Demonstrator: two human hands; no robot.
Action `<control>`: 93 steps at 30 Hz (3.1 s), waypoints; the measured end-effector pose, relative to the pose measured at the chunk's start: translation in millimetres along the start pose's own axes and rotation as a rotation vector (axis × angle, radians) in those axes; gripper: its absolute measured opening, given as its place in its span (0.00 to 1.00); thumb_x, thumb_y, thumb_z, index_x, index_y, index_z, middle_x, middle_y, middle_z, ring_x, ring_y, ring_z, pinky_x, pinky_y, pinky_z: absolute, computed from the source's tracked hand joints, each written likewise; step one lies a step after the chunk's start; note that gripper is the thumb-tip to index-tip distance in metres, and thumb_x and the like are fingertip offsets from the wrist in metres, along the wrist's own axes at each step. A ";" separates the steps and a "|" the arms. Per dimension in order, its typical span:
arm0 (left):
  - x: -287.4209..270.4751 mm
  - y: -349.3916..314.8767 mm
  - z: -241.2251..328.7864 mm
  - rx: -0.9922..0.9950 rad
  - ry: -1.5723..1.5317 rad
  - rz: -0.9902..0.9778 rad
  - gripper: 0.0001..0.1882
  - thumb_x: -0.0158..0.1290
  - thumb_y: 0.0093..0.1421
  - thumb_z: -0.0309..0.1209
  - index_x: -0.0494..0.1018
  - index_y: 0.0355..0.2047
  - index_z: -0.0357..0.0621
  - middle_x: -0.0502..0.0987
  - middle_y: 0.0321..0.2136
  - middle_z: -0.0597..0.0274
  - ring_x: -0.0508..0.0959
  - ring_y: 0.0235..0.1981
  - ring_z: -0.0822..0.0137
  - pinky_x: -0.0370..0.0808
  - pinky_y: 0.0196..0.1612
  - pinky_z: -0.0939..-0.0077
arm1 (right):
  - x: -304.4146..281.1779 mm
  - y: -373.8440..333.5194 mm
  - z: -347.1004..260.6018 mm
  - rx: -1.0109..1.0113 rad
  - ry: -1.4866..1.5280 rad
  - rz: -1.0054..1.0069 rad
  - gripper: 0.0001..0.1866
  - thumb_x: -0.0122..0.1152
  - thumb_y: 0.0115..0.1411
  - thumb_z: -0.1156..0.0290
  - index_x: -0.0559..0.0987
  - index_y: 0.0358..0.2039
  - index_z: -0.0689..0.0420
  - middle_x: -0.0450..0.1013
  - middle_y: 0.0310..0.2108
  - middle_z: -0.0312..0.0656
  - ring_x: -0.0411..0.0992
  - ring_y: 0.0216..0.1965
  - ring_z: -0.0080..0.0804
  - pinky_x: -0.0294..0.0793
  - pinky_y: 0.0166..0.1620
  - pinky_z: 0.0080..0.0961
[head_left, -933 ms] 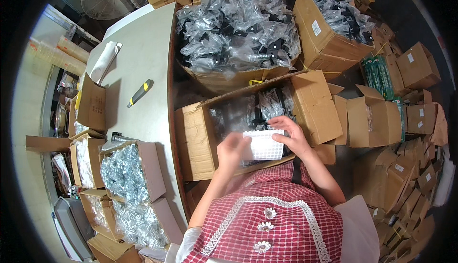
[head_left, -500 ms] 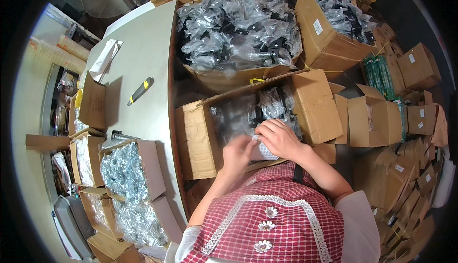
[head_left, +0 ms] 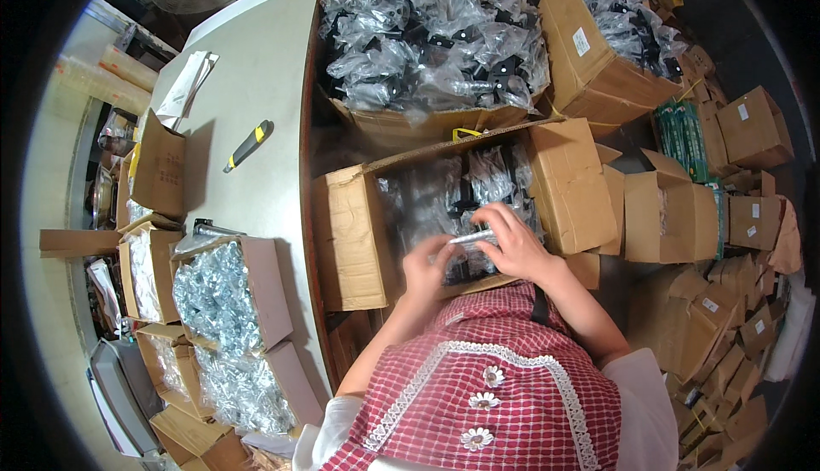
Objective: The person unpacks small black plastic components from plastic bags inside a cardboard box. They remove each item, briefly inspect it, and place it into a nearby box. The person repeats this process for multiple items throughout the clip.
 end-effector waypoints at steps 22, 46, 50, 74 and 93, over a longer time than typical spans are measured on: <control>13.7 111.6 -71.4 -0.326 0.696 0.107 0.30 0.57 0.58 0.56 0.83 0.36 0.35 0.82 0.39 0.47 0.77 0.50 0.46 0.64 0.60 0.53 | 14.6 -61.8 31.6 0.270 0.034 -0.289 0.44 0.61 0.57 0.79 0.53 0.72 0.57 0.54 0.69 0.59 0.62 0.66 0.58 0.69 0.65 0.45; 7.8 20.4 14.2 0.240 0.212 -0.111 0.08 0.61 0.51 0.27 0.77 0.32 0.41 0.80 0.26 0.59 0.80 0.29 0.69 0.75 0.33 0.70 | 20.1 4.3 13.4 0.532 0.608 -0.223 0.13 0.64 0.62 0.63 0.79 0.35 0.61 0.80 0.31 0.41 0.77 0.34 0.24 0.75 0.38 0.27; 6.1 14.7 7.2 0.272 0.330 -0.131 0.15 0.62 0.49 0.28 0.80 0.39 0.43 0.83 0.30 0.52 0.84 0.31 0.59 0.79 0.36 0.67 | 23.0 2.2 16.9 0.478 0.318 -0.243 0.17 0.66 0.58 0.56 0.80 0.33 0.60 0.80 0.31 0.49 0.80 0.34 0.40 0.77 0.38 0.35; -40.5 18.1 -74.4 -0.398 0.864 -0.155 0.16 0.52 0.56 0.30 0.79 0.35 0.27 0.81 0.33 0.32 0.82 0.38 0.36 0.80 0.44 0.50 | 21.9 -80.8 110.3 0.777 0.452 0.076 0.14 0.61 0.65 0.65 0.77 0.45 0.62 0.77 0.26 0.39 0.72 0.19 0.22 0.71 0.24 0.25; -2.0 21.1 -126.2 -0.217 0.876 -0.139 0.17 0.56 0.57 0.40 0.83 0.28 0.37 0.82 0.30 0.40 0.83 0.35 0.40 0.79 0.40 0.50 | 36.1 -85.2 125.6 0.754 0.511 0.113 0.16 0.62 0.65 0.69 0.76 0.51 0.58 0.80 0.35 0.42 0.75 0.23 0.24 0.74 0.24 0.24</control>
Point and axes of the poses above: each hand's wrist, its own y-axis towards the middle knuckle, its own x-axis out of the palm, z = x × y, the point moved 3 cm from there along y, towards the middle knuckle
